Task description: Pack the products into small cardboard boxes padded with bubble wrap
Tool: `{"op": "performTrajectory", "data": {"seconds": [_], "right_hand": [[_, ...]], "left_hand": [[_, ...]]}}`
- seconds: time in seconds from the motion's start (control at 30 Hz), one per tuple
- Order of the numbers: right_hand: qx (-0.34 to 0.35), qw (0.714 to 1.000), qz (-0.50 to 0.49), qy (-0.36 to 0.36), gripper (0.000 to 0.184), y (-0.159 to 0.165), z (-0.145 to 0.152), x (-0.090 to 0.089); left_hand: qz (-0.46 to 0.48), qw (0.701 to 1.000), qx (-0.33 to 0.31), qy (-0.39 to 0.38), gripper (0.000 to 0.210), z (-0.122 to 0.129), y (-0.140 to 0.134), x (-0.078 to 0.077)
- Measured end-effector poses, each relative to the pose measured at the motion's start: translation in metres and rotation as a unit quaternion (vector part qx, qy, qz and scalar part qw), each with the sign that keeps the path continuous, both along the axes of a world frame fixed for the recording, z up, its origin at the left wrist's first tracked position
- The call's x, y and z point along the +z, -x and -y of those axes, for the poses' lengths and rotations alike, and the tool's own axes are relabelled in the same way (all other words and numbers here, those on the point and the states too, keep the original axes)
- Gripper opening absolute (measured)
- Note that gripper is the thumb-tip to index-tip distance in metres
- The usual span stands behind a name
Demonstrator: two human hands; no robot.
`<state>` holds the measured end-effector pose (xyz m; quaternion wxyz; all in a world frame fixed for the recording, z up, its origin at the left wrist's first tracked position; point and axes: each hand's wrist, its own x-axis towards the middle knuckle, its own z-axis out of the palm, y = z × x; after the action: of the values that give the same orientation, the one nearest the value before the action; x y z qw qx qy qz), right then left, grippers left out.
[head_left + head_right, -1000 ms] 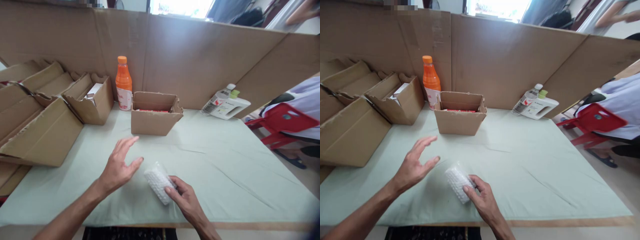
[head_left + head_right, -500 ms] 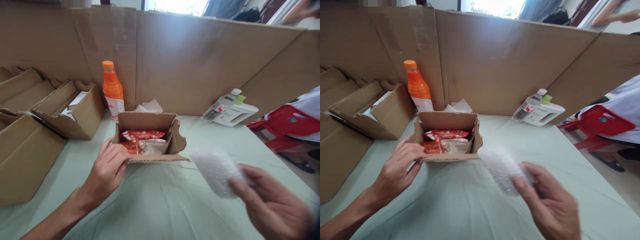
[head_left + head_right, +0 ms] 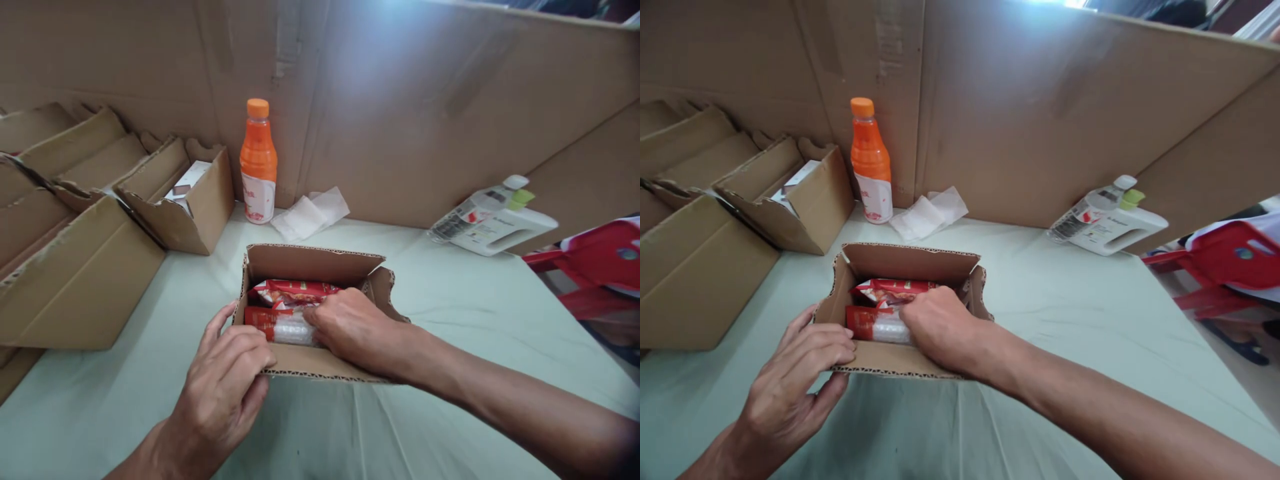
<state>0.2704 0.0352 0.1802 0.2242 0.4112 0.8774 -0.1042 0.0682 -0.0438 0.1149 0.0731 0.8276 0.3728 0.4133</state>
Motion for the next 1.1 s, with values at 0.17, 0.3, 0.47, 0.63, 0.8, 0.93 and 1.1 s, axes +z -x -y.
{"op": "performTrajectory", "data": {"seconds": [0.17, 0.3, 0.47, 0.63, 0.8, 0.93, 1.1], "right_hand": [[0.026, 0.998, -0.050, -0.031, 0.015, -0.008, 0.000, 0.011], [-0.159, 0.911, -0.281, -0.255, 0.029, -0.088, 0.042, 0.018], [-0.466, 0.759, -0.404, -0.208, 0.040, -0.158, 0.101, -0.060], [-0.474, 0.756, -0.439, -0.108, 0.043, -0.096, 0.096, -0.143], [-0.513, 0.711, -0.467, -0.113, 0.046, -0.089, 0.086, -0.138], [-0.543, 0.700, -0.449, -0.116, 0.042, -0.120, 0.105, -0.123], [-0.442, 0.757, -0.480, -0.036, 0.039, -0.061, 0.077, -0.121]], "left_hand": [[0.023, 0.998, 0.037, -0.049, 0.031, 0.004, 0.001, -0.005], [0.149, 0.980, 0.132, -0.013, 0.051, 0.015, 0.007, -0.031], [0.271, 0.900, 0.196, 0.281, 0.061, 0.025, 0.013, -0.086], [0.353, 0.832, 0.130, 0.409, 0.074, 0.005, 0.006, -0.110], [0.396, 0.820, 0.072, 0.406, 0.069, -0.016, -0.039, -0.102], [0.348, 0.858, 0.045, 0.374, 0.071, 0.013, -0.060, -0.102], [0.390, 0.825, 0.135, 0.386, 0.072, 0.066, -0.003, -0.113]]}}
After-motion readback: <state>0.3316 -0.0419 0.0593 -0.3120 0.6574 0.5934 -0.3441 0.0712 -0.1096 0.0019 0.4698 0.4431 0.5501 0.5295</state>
